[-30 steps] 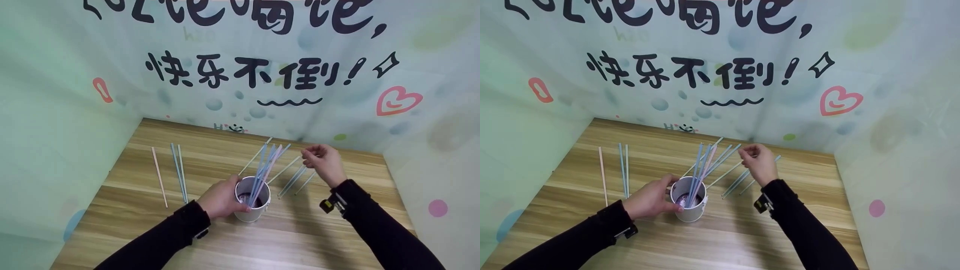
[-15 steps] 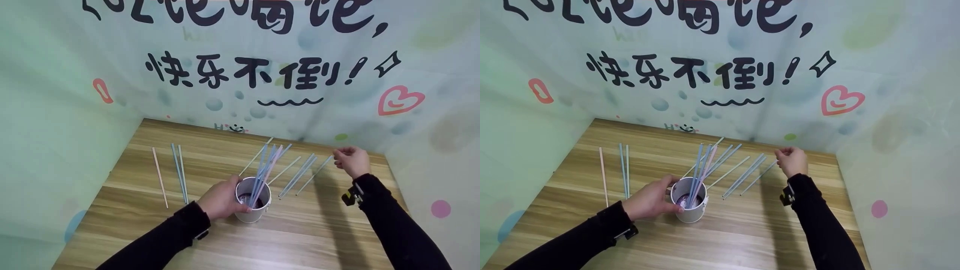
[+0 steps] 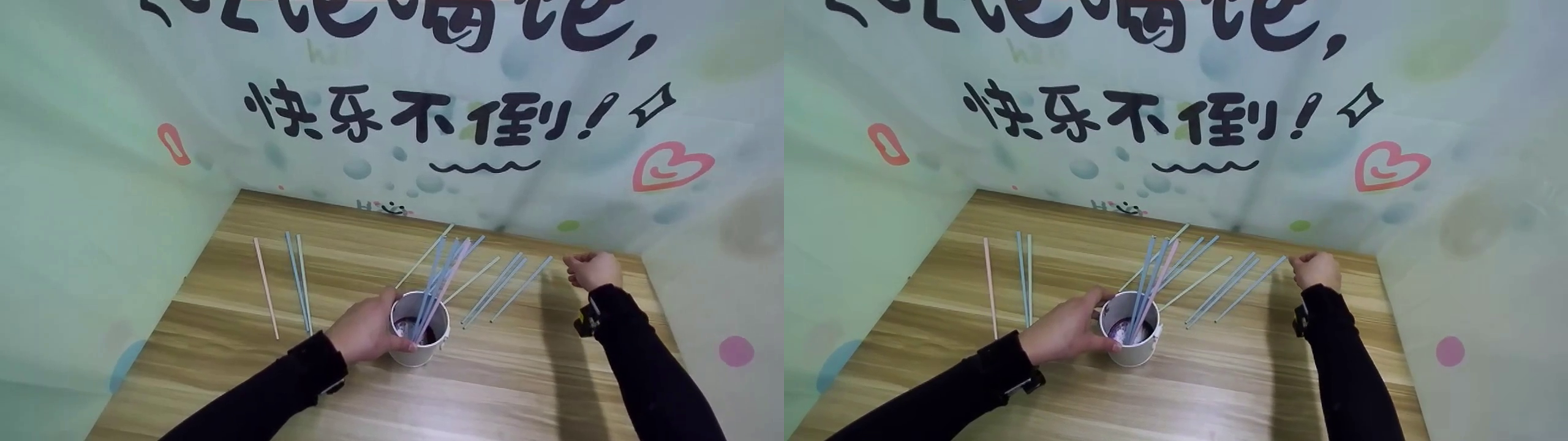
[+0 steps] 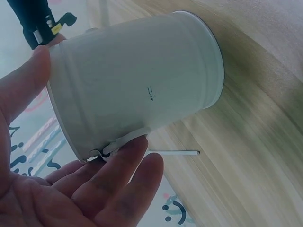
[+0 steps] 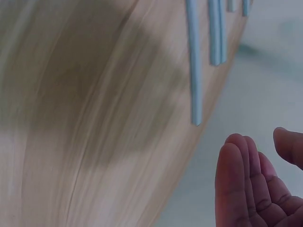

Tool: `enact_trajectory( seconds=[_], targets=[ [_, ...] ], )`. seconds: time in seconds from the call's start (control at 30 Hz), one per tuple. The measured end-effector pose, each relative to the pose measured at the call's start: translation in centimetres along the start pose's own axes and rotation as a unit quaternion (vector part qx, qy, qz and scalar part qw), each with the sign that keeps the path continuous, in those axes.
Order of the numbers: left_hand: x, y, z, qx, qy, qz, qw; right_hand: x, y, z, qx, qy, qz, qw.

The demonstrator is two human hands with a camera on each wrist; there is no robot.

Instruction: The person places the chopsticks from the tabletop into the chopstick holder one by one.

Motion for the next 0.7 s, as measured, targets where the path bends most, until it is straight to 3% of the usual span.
enact_trajectory(
  seconds=[0.33, 0.7],
  targets=[
    [-0.1, -0.2, 0.0, -0.004, 0.014, -0.008, 0.9999, -0.3, 0.6, -1.3, 0.022, 0.021, 0.026, 0.999],
    [0.1, 0.0, 0.0, 0.002, 0.001, -0.008, 1.0000, 0.3, 2.2, -2.5, 0.026, 0.011, 0.069, 0.997]
  ],
)
Point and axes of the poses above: each hand's wrist, its own z-axis away from the middle knuckle, its own y-axis out of the palm, x = y × z, the point moved 2 cm from there along -z, towards the middle knuckle, and after that the axes turned 13 degrees about -x, right-handed, at the moved point
